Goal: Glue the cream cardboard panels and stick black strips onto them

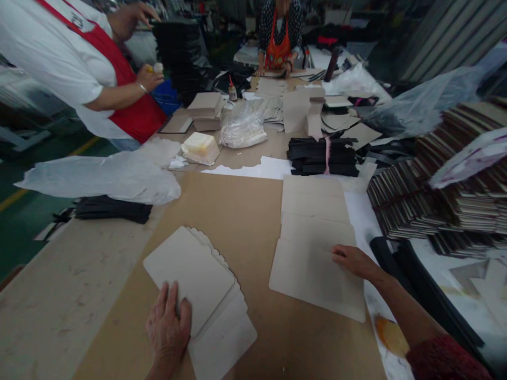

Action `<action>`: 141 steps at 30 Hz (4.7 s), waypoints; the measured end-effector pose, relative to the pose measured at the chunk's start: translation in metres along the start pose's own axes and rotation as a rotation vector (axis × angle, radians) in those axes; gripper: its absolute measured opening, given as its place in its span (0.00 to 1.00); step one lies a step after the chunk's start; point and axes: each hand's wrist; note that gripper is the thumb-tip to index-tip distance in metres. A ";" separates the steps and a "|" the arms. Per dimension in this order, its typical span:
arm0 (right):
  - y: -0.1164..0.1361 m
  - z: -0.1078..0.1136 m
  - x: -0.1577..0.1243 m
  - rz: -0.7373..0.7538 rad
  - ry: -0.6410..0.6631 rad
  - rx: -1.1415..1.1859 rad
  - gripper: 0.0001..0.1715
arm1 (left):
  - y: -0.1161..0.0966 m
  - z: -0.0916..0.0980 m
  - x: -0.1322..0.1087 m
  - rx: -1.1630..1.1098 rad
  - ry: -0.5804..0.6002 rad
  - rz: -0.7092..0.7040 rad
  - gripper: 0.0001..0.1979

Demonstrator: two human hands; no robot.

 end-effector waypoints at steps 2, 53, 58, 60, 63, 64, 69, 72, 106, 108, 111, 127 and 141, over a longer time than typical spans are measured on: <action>-0.003 0.000 0.002 -0.010 -0.002 -0.018 0.09 | -0.001 0.000 0.000 0.003 0.011 0.008 0.27; 0.396 -0.202 0.062 0.108 -0.360 0.063 0.14 | 0.005 0.013 -0.010 -0.036 0.047 -0.027 0.27; 0.380 -0.181 0.050 0.081 -0.311 0.096 0.14 | 0.001 0.015 -0.006 -0.025 0.039 -0.047 0.28; 0.356 -0.164 0.031 0.084 -0.299 0.108 0.16 | 0.000 0.015 -0.006 -0.019 0.032 -0.057 0.28; 0.295 -0.134 -0.013 0.116 -0.237 0.114 0.16 | -0.002 0.014 -0.007 0.001 0.013 -0.067 0.28; 0.269 -0.123 -0.028 0.132 -0.197 0.112 0.15 | -0.002 0.014 -0.007 0.011 0.008 -0.066 0.28; 0.147 -0.084 -0.077 0.098 -0.033 0.039 0.10 | -0.004 0.013 -0.007 0.071 0.007 -0.072 0.28; 0.103 -0.076 -0.078 0.035 -0.020 -0.018 0.08 | -0.006 0.014 -0.006 0.090 0.018 -0.073 0.28; 0.276 -0.185 0.016 0.291 -0.310 0.079 0.20 | 0.001 0.004 -0.010 0.095 0.033 -0.056 0.27; 0.302 -0.187 0.033 0.298 -0.284 0.063 0.20 | 0.002 0.004 -0.011 0.089 0.036 -0.054 0.27; 0.328 -0.190 0.052 0.272 -0.272 0.039 0.22 | 0.003 0.005 -0.012 0.084 0.045 -0.046 0.27; 0.378 -0.199 0.097 0.034 -0.343 0.191 0.09 | 0.005 0.009 -0.011 0.072 0.104 -0.020 0.28; 0.401 -0.195 0.080 0.126 -0.360 0.323 0.10 | 0.006 0.011 -0.007 0.060 0.101 -0.062 0.28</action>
Point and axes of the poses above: each hand's wrist, its own x-axis towards the middle knuckle, its own z-axis out of the back of the hand, y = z × x, and after that the axes turned 7 degrees about y, right-handed
